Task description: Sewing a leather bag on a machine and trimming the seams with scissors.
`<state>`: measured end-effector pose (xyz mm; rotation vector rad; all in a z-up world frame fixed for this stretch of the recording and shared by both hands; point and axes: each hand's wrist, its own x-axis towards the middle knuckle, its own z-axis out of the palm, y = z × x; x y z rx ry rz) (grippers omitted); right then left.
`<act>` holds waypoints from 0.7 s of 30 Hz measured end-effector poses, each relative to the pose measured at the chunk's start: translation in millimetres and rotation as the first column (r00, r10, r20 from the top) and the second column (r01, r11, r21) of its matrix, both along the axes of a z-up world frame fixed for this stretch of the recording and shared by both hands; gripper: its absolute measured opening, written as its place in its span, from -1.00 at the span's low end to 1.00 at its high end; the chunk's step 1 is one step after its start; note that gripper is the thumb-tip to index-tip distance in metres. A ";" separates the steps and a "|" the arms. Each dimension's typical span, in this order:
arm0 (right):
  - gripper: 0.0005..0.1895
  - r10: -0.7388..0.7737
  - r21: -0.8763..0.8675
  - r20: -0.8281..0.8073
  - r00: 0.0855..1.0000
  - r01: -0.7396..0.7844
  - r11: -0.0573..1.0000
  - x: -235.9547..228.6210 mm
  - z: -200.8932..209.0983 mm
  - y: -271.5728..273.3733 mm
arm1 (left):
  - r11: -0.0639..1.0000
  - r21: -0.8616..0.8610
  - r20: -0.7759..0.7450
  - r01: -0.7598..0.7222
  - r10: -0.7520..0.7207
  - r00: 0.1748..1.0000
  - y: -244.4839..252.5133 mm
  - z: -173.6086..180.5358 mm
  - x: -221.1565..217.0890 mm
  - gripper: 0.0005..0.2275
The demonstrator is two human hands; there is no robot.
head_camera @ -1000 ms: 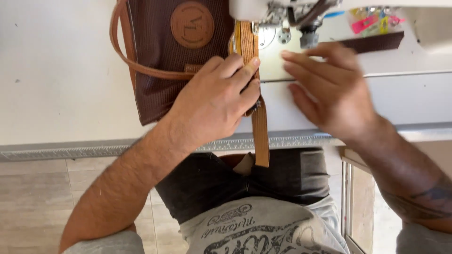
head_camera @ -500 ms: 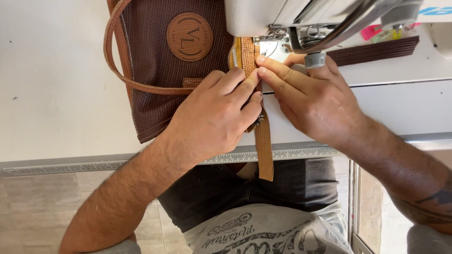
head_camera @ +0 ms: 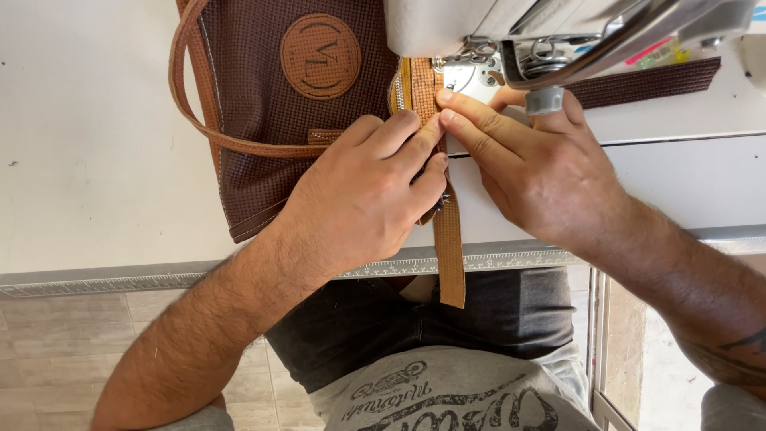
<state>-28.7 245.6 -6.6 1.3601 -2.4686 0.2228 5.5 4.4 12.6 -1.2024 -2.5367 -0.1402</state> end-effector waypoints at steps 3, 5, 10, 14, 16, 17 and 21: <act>-0.62 0.021 -0.023 0.020 1.000 -0.021 1.000 -1.0 0.1 0.5 | 1.000 0.020 0.005 0.006 -0.006 1.000 -0.2 -0.6 -0.5 -0.81; -0.56 0.014 -0.002 0.039 0.999 -0.014 1.000 -1.0 -2.2 2.1 | 1.000 0.006 0.004 0.006 -0.006 1.000 -0.3 -0.4 -0.6 -0.81; -0.53 -0.025 0.030 0.012 1.000 0.025 0.999 -0.2 -2.3 1.7 | 1.000 0.006 0.002 -0.001 0.001 1.000 0.0 -0.8 -1.2 -0.81; -0.53 -0.016 0.036 0.017 1.000 0.016 0.999 -1.8 -2.7 2.0 | 1.000 0.002 0.013 -0.002 0.002 1.000 0.2 -1.3 -1.8 -0.79; -0.54 -0.011 0.027 0.015 1.000 0.010 1.000 -2.8 -2.2 1.9 | 1.000 0.002 0.010 -0.003 0.003 1.000 0.1 -1.7 -2.4 -0.79; -0.55 -0.004 0.018 0.013 1.000 0.004 1.000 -2.9 -2.2 1.8 | 1.000 0.003 0.006 -0.005 0.005 1.000 0.0 -2.1 -1.9 -0.78; -0.49 -0.017 0.034 0.002 1.000 0.017 0.999 -2.5 -2.7 2.5 | 1.000 -0.004 0.020 -0.018 0.018 1.000 1.1 -0.2 -0.9 -0.80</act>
